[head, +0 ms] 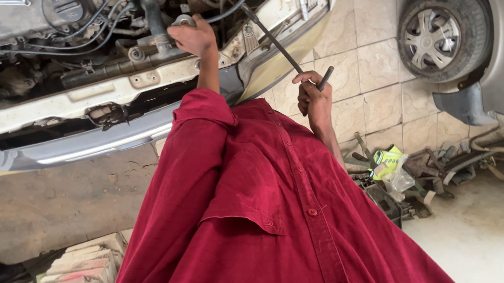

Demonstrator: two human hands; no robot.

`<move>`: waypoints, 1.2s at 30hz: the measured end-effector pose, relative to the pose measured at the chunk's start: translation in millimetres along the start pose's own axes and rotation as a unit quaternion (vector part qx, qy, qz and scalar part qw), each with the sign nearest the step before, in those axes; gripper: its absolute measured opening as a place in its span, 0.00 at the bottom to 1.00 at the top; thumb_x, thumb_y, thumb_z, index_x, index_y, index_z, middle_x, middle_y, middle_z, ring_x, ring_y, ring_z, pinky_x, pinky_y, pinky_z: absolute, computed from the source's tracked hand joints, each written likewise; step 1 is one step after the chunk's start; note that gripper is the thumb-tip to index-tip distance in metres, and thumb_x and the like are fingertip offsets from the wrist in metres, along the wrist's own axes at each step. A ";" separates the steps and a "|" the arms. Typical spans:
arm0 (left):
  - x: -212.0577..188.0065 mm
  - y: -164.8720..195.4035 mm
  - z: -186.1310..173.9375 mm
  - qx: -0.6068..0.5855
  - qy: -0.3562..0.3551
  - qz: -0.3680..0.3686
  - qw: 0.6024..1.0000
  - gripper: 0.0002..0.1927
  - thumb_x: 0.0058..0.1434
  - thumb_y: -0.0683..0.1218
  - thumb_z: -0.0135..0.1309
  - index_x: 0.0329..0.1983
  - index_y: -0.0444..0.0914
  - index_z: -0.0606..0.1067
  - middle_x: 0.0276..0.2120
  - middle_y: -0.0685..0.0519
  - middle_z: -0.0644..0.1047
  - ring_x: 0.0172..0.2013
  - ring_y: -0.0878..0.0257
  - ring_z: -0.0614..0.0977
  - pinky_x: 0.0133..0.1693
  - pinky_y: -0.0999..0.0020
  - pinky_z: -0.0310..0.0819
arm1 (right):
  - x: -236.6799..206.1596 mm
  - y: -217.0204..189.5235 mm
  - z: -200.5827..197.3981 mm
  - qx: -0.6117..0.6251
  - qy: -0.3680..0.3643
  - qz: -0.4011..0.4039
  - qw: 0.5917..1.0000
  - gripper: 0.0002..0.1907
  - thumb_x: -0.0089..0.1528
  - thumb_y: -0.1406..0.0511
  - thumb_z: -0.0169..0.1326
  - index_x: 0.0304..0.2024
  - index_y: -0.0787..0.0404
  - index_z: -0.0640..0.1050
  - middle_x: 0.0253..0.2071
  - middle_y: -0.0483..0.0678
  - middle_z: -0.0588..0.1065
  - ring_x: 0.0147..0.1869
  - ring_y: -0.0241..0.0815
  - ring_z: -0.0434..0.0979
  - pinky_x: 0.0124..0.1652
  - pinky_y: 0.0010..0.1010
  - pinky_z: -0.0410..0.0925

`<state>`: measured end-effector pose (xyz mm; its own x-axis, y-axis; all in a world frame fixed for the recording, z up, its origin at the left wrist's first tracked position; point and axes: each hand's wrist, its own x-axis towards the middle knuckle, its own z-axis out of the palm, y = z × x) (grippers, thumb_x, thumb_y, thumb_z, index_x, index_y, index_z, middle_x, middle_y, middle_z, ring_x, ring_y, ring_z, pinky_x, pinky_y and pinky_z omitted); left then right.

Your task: The person works under the open hood of a car, using a wrench and a socket wrench to tighten bolts on the engine and front frame. They reach into the engine bay with both hands to adjust components and occasionally shift their position to access different areas.

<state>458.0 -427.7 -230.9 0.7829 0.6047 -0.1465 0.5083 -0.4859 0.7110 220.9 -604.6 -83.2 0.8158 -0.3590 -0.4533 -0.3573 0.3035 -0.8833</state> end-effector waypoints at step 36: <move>11.9 -10.9 -7.2 -0.073 -0.011 0.061 0.995 0.32 0.51 0.48 0.68 0.46 0.28 0.60 0.41 0.37 0.69 0.43 0.39 0.76 0.48 0.44 0.71 | 11.2 -1.8 1.7 -0.005 -0.025 0.005 1.000 0.12 0.68 0.72 0.38 0.40 0.64 0.75 0.19 0.36 0.56 0.17 0.26 0.48 0.17 0.24 0.44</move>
<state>459.2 -410.7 -235.4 0.8436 0.5327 -0.0674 0.3535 -0.4565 0.8165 231.5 -607.8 -86.5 0.8338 -0.3117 -0.4556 -0.3697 0.2977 -0.8802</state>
